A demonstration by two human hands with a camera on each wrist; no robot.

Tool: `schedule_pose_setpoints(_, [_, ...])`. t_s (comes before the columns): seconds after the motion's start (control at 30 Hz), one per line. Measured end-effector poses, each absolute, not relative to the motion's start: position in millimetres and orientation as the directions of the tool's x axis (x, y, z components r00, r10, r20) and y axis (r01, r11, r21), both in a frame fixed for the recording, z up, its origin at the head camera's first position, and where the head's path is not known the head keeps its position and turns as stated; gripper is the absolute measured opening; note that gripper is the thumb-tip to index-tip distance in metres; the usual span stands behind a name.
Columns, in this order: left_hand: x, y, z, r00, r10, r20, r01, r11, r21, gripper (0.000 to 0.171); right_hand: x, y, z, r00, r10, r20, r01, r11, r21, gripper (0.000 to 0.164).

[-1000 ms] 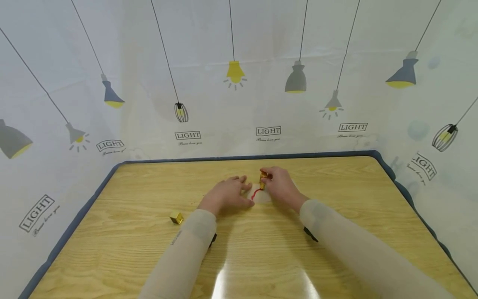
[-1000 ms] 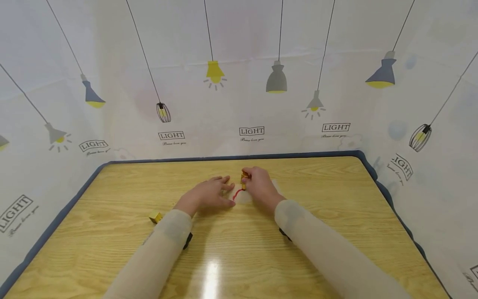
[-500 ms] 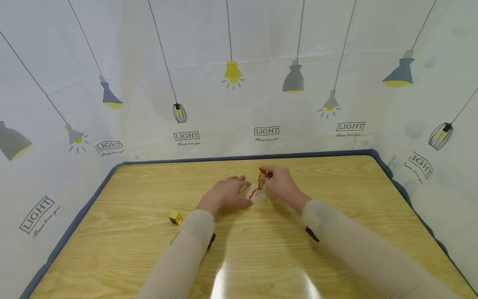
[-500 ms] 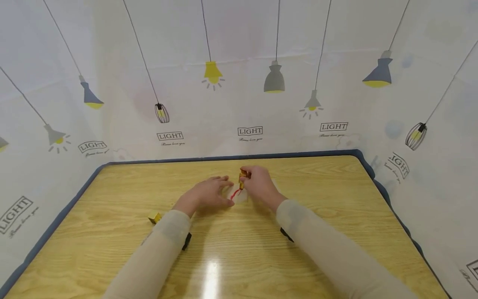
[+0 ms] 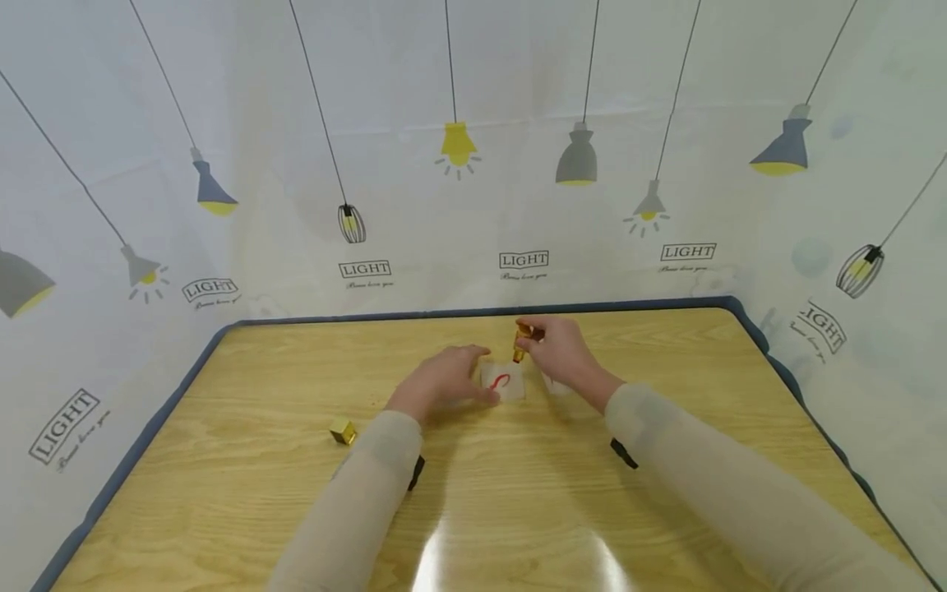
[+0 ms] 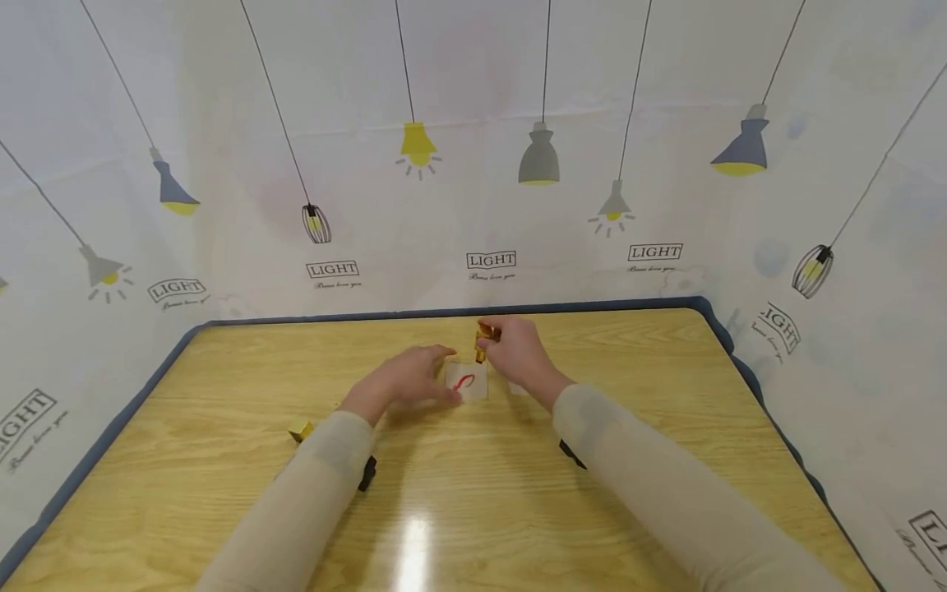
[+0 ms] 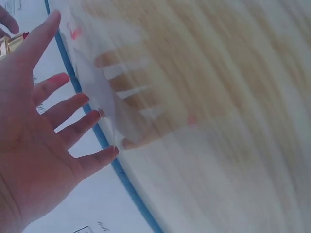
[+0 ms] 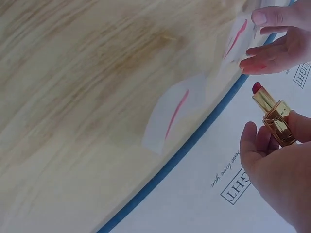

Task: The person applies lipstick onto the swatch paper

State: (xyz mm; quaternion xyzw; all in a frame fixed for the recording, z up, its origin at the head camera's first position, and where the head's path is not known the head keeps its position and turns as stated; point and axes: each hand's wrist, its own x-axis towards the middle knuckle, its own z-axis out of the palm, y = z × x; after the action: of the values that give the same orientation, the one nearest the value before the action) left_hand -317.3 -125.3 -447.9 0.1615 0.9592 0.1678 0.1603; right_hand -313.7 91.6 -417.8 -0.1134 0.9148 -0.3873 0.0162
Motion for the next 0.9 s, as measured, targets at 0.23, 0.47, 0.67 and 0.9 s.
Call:
schedule_pose_setpoints(0.23, [-310, -134, -437, -0.924, 0.33, -0.192, 0.276, 0.925, 0.26, 0.069, -312, 87, -406, -0.971, -0.23, 0.069, -0.207, 0.657, -0.725, 0.039])
schedule_pose_setpoints(0.47, [-283, -152, -422, -0.93, 0.341, -0.141, 0.309, 0.928, 0.209, 0.054, -310, 80, -400, -0.967, -0.248, 0.06, -0.209, 0.635, -0.743, 0.037])
schedule_pose_setpoints(0.67, [-260, -162, -425, -0.925, 0.36, -0.123, 0.341, 0.928, 0.153, 0.051, -308, 69, -399, -0.966, -0.254, 0.041, -0.193, 0.609, -0.769, 0.036])
schedule_pose_setpoints(0.9, [-238, -165, -435, -0.931, 0.346, -0.116, 0.328, 0.932, 0.155, 0.054, -304, 51, -403, -0.957, -0.286, 0.042, -0.211, 0.594, -0.776, 0.037])
